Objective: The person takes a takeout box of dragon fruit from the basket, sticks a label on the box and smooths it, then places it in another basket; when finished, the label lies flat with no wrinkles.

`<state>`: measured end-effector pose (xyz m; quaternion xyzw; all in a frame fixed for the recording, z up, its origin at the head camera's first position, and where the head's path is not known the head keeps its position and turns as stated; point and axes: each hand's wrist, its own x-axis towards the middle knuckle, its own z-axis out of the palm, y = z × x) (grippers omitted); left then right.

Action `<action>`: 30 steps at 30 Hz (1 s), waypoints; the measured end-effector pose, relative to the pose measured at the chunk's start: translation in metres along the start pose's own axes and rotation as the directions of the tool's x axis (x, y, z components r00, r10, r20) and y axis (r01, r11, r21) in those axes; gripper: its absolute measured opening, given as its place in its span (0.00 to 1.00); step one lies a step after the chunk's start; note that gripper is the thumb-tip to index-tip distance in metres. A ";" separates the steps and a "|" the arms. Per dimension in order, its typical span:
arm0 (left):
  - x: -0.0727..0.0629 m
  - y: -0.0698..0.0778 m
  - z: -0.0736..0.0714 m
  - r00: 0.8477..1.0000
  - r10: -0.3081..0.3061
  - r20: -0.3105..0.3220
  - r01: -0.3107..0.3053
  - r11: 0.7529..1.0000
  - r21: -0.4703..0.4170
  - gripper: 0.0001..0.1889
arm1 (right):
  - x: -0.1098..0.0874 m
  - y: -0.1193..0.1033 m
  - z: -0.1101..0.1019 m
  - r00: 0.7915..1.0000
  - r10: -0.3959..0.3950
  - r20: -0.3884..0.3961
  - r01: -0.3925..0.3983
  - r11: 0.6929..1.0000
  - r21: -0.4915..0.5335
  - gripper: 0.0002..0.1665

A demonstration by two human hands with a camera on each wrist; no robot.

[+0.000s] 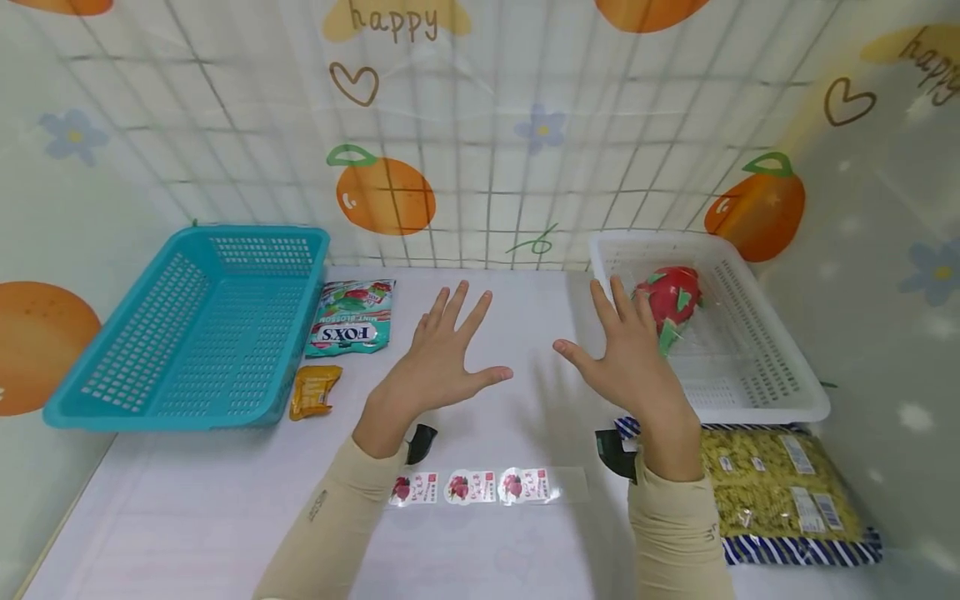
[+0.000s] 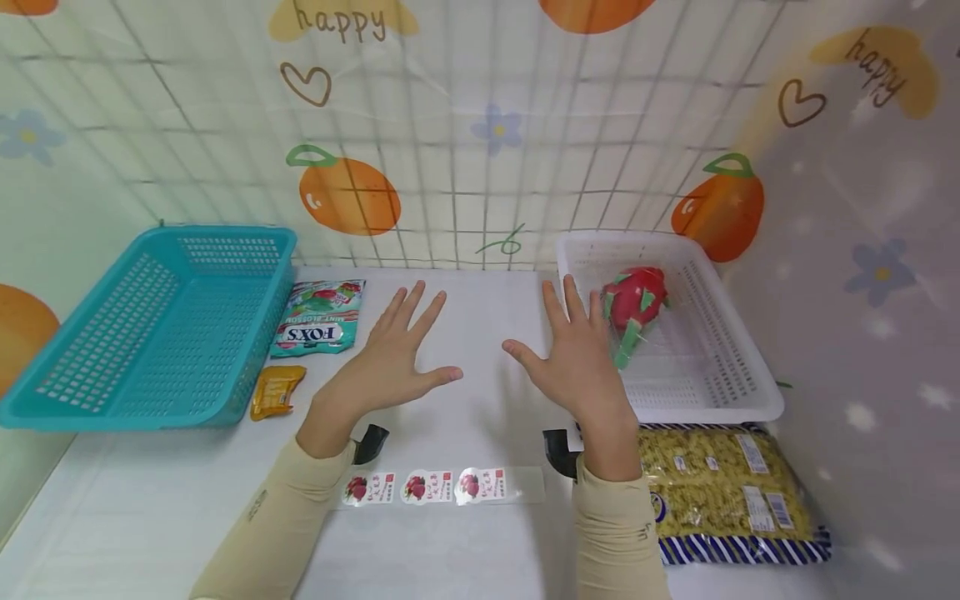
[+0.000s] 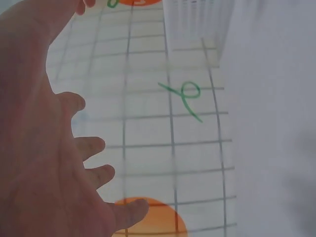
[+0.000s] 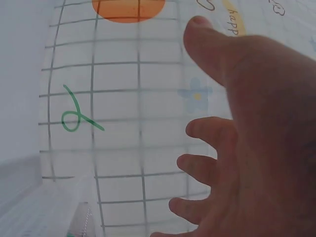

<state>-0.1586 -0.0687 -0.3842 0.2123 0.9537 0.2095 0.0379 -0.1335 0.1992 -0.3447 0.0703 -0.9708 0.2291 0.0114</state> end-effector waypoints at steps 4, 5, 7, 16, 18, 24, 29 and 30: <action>0.006 0.010 0.001 1.000 0.021 0.009 -0.021 1.000 -0.023 0.55 | -0.003 0.006 -0.010 1.000 0.015 0.000 -0.015 1.000 -0.006 0.59; 0.007 0.012 0.002 1.000 0.026 0.011 -0.025 0.999 -0.027 0.55 | -0.003 0.008 -0.012 1.000 0.020 -0.001 -0.020 1.000 -0.008 0.59; 0.011 0.017 0.004 0.999 0.039 0.014 -0.038 0.999 -0.035 0.55 | -0.004 0.012 -0.016 1.000 0.026 -0.013 -0.026 1.000 -0.012 0.59; 0.021 0.039 0.014 0.994 0.103 0.042 -0.099 0.992 -0.074 0.55 | -0.002 0.026 -0.024 0.998 0.017 -0.062 -0.018 1.000 -0.011 0.58; 0.023 0.045 0.014 0.992 0.119 0.045 -0.115 0.991 -0.074 0.55 | -0.002 0.029 -0.026 0.998 0.019 -0.056 -0.019 1.000 0.005 0.58; 0.033 0.064 0.019 0.984 0.168 0.063 -0.164 0.984 -0.074 0.55 | -0.003 0.043 -0.033 0.998 0.038 -0.058 -0.038 0.999 0.005 0.59; 0.041 0.081 0.027 0.973 0.211 0.091 -0.207 0.977 -0.060 0.54 | -0.004 0.057 -0.040 0.997 0.029 -0.076 -0.030 0.999 -0.017 0.59; 0.042 0.084 0.028 0.971 0.217 0.096 -0.213 0.976 -0.056 0.54 | -0.004 0.059 -0.041 0.997 0.034 -0.076 -0.036 0.999 -0.025 0.60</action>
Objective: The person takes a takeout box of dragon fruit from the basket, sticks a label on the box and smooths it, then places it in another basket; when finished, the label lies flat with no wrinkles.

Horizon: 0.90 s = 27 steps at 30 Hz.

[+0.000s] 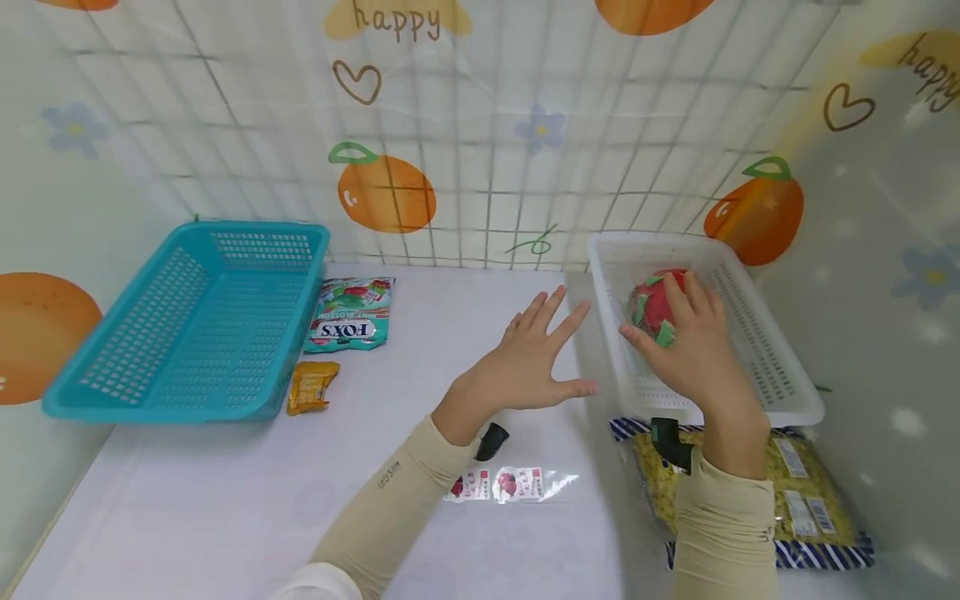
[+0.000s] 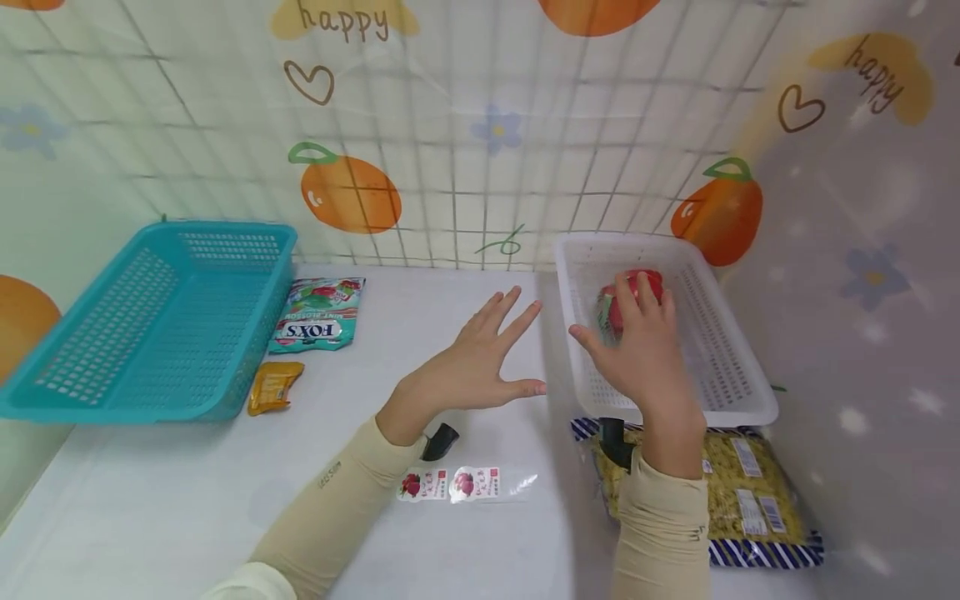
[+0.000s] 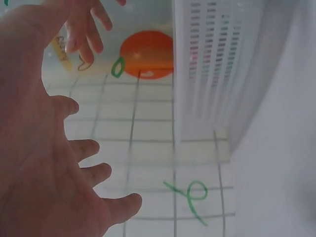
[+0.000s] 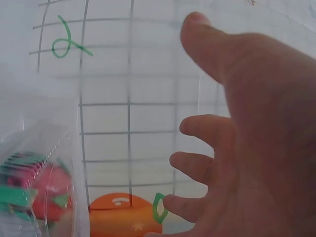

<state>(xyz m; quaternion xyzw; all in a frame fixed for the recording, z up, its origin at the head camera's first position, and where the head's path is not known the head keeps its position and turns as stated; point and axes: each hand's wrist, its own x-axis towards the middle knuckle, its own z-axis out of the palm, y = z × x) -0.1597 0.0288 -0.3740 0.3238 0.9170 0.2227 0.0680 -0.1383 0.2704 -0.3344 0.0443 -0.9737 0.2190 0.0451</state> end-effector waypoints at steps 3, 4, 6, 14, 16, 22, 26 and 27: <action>0.008 0.009 0.003 1.000 0.021 0.016 -0.021 1.000 0.002 0.53 | 0.000 0.006 -0.003 1.000 0.017 -0.006 -0.017 1.000 -0.010 0.60; 0.010 0.012 0.004 0.999 0.029 0.023 -0.029 1.000 0.000 0.53 | 0.000 0.007 -0.003 1.000 0.024 -0.005 -0.024 1.000 -0.017 0.60; 0.014 0.017 0.006 0.998 0.044 0.037 -0.044 0.999 -0.009 0.53 | 0.000 0.010 -0.005 0.999 0.035 -0.001 -0.035 0.999 -0.021 0.60; 0.030 0.034 0.010 0.995 0.080 0.058 -0.078 0.997 -0.022 0.54 | 0.002 0.022 -0.013 1.000 0.024 -0.012 -0.024 0.999 -0.023 0.60; 0.035 0.039 0.011 0.994 0.075 0.074 -0.072 0.997 -0.040 0.55 | 0.005 0.026 -0.016 1.000 0.014 -0.021 -0.015 1.000 -0.024 0.59; 0.048 0.054 0.019 0.989 0.071 0.130 -0.065 0.997 -0.050 0.55 | 0.011 0.041 -0.023 1.000 0.020 -0.007 -0.020 0.999 -0.050 0.57; 0.056 0.060 0.025 0.989 0.080 0.126 -0.075 0.996 -0.043 0.55 | 0.011 0.049 -0.027 0.997 0.071 0.028 -0.069 0.995 -0.072 0.59; 0.058 0.060 0.025 0.989 0.081 0.124 -0.077 0.996 -0.042 0.56 | 0.011 0.051 -0.028 0.996 0.086 0.039 -0.083 0.994 -0.073 0.60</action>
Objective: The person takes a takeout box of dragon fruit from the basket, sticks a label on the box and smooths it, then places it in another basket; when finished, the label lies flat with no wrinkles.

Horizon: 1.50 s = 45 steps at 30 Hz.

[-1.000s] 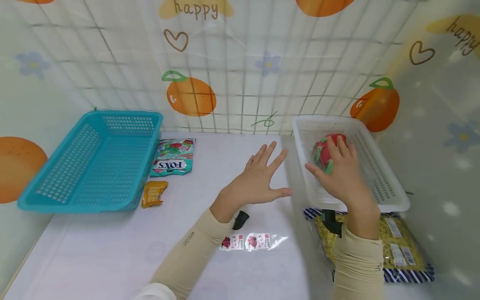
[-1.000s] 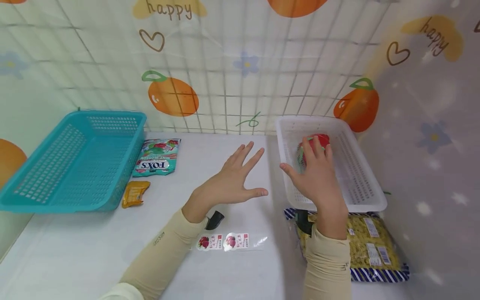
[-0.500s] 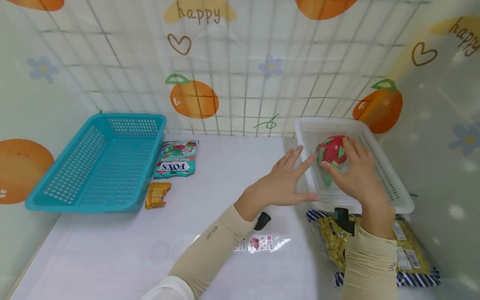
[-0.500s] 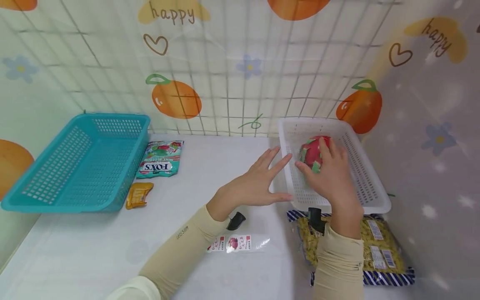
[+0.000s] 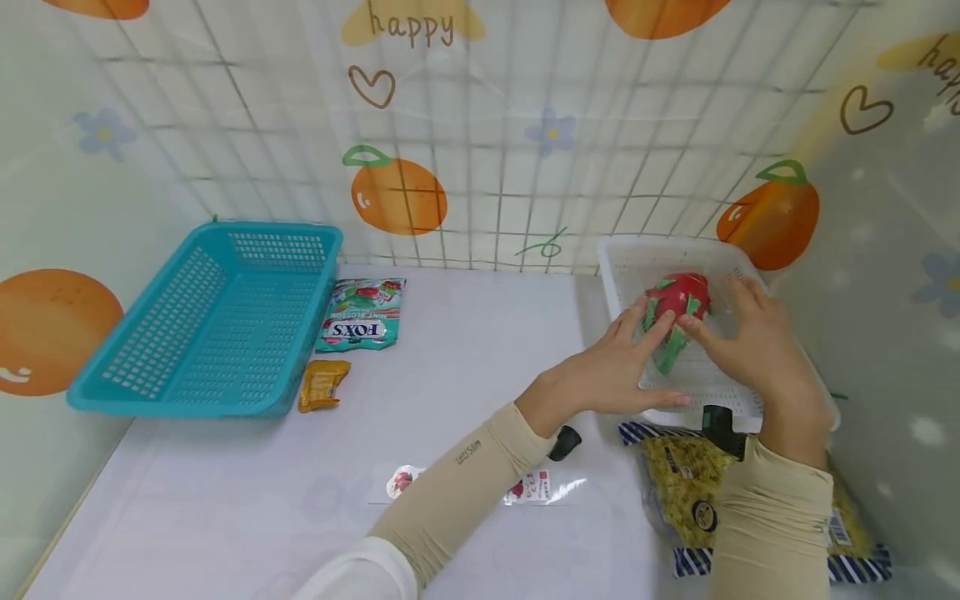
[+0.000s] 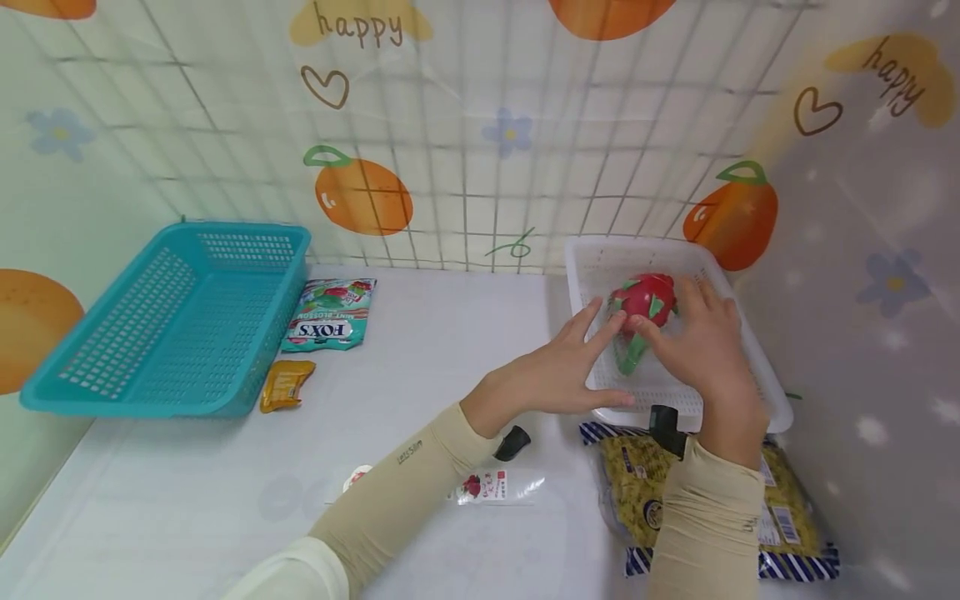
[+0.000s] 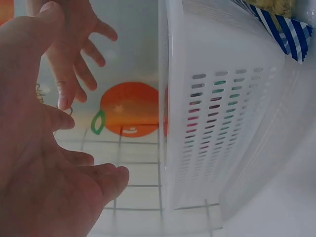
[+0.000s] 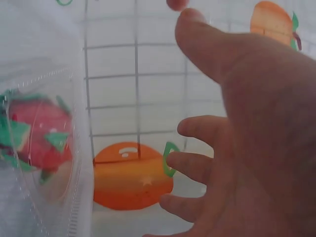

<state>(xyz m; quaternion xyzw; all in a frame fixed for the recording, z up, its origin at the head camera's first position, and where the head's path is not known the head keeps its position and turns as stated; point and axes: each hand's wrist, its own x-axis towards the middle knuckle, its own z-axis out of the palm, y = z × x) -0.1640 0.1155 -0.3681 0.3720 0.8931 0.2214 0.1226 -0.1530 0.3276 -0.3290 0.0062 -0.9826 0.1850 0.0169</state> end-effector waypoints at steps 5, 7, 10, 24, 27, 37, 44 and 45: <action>0.007 0.001 0.000 1.000 0.006 0.005 -0.006 0.999 0.043 0.57 | 0.003 0.010 -0.005 0.998 0.048 0.044 -0.049 0.999 0.017 0.61; 0.009 0.002 0.000 1.000 0.010 0.008 -0.010 0.998 0.067 0.57 | 0.005 0.014 -0.007 0.997 0.059 0.057 -0.061 0.998 0.021 0.61; 0.013 0.004 0.000 1.000 0.011 0.010 -0.012 0.996 0.091 0.56 | 0.007 0.020 -0.008 0.994 0.072 0.081 -0.073 0.997 0.021 0.62; 0.034 0.013 0.010 0.999 -0.042 0.020 0.039 0.992 0.124 0.57 | 0.031 0.056 -0.009 0.957 0.101 0.271 -0.125 0.989 0.074 0.62; 0.039 0.012 0.016 0.998 -0.055 0.011 0.053 0.990 0.128 0.58 | 0.035 0.061 -0.007 0.937 0.123 0.327 -0.152 0.986 0.065 0.63; 0.050 0.017 0.027 0.991 -0.131 -0.008 0.129 0.960 0.247 0.63 | 0.043 0.072 0.000 0.909 0.153 0.388 -0.192 0.979 0.063 0.64; 0.056 0.024 0.029 0.973 -0.229 0.021 0.221 0.958 0.183 0.65 | 0.042 0.083 0.002 0.885 0.176 0.431 -0.219 0.974 0.053 0.64; 0.058 0.026 0.030 0.968 -0.248 0.025 0.239 0.954 0.182 0.65 | 0.042 0.085 0.003 0.878 0.180 0.443 -0.228 0.972 0.058 0.64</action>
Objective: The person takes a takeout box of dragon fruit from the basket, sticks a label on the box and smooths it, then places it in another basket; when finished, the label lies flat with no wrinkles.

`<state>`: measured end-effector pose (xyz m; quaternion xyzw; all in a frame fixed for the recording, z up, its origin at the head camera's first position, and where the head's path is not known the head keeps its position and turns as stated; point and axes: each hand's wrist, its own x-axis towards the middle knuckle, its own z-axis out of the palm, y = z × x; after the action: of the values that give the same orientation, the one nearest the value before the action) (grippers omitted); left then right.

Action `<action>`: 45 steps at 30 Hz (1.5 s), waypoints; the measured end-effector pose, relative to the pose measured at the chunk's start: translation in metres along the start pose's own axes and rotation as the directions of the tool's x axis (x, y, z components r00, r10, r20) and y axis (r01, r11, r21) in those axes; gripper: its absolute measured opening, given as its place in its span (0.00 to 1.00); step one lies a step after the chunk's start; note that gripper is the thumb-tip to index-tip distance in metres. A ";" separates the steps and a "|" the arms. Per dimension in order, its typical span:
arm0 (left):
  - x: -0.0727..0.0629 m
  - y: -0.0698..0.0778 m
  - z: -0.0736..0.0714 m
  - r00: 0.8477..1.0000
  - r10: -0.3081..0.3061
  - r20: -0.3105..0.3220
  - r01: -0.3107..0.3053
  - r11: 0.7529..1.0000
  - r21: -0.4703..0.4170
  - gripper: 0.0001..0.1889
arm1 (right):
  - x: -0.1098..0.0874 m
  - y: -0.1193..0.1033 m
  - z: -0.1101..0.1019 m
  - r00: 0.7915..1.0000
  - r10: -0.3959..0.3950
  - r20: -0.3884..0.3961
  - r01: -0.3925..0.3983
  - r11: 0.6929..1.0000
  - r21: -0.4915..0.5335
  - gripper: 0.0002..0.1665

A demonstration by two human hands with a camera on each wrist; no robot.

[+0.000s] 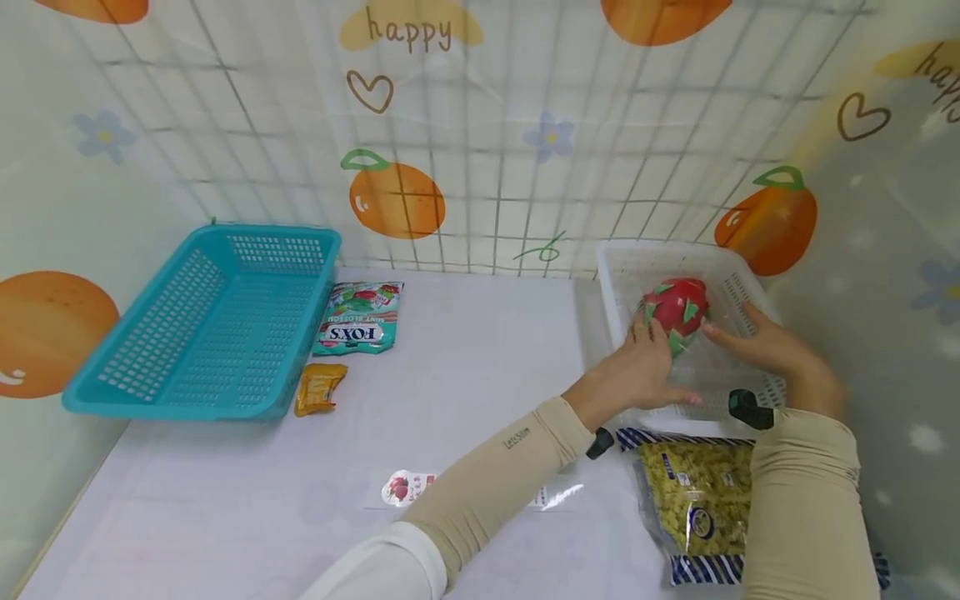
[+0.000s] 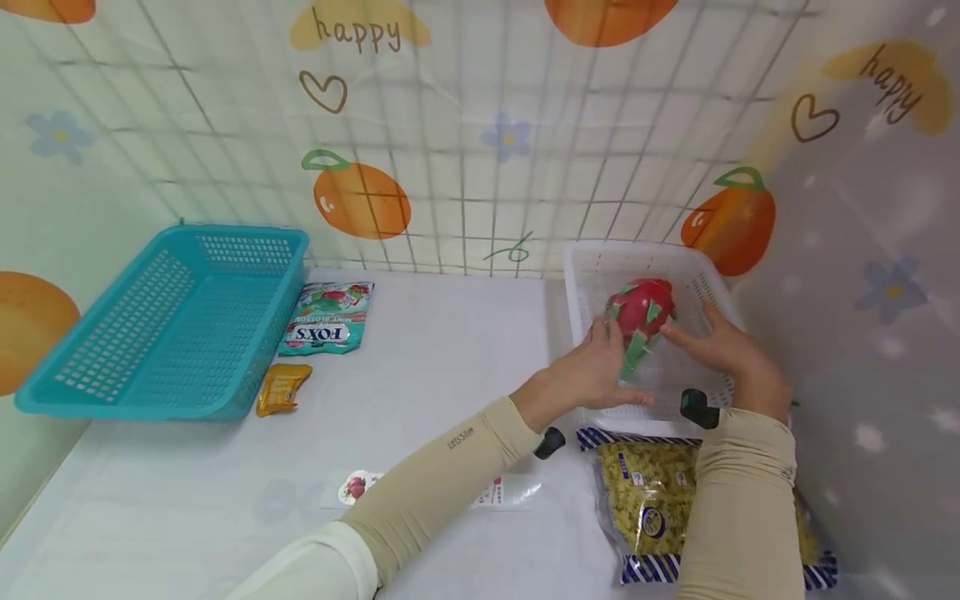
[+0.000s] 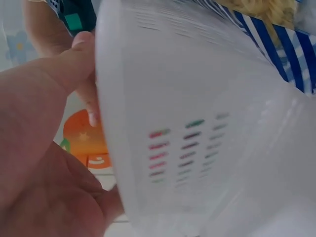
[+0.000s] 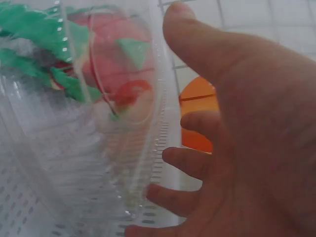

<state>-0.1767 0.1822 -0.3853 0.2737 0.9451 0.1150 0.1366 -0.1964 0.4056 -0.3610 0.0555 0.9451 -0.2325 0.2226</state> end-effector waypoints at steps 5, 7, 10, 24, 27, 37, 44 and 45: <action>0.005 0.013 0.002 0.999 -0.043 0.027 0.041 0.996 0.083 0.65 | -0.001 0.008 0.005 0.999 0.013 0.045 -0.015 0.999 0.033 0.66; 0.006 0.018 0.002 0.999 -0.043 0.027 0.039 0.988 0.148 0.65 | -0.001 0.011 0.006 0.999 0.010 0.050 -0.011 0.999 0.030 0.66; 0.006 0.021 0.000 0.998 -0.056 0.026 0.049 0.974 0.221 0.65 | 0.002 0.013 0.007 0.999 0.007 0.053 -0.008 1.000 0.018 0.67; 0.024 0.032 0.005 0.978 -0.177 0.111 0.133 0.936 0.327 0.63 | 0.015 0.017 0.012 0.991 -0.027 0.131 0.011 0.992 0.126 0.68; 0.026 0.035 0.006 0.976 -0.194 0.100 0.150 0.928 0.341 0.63 | 0.015 0.019 0.013 0.990 -0.027 0.139 0.006 0.989 0.150 0.68; 0.035 0.038 0.005 0.949 -0.282 0.141 0.243 0.939 0.243 0.64 | 0.017 0.020 0.013 0.990 -0.003 0.143 -0.021 0.986 0.163 0.70; 0.042 0.036 0.008 0.939 -0.306 0.155 0.289 0.949 0.123 0.68 | 0.017 0.023 0.014 0.991 -0.004 0.131 -0.018 0.986 0.165 0.69; 0.043 0.036 0.008 0.940 -0.303 0.157 0.289 0.952 0.105 0.68 | 0.017 0.023 0.014 0.992 -0.005 0.128 -0.016 0.988 0.156 0.69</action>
<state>-0.1915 0.2363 -0.3904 0.1426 0.9640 0.0310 0.2221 -0.2011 0.4194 -0.3889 0.0604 0.9076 -0.3086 0.2782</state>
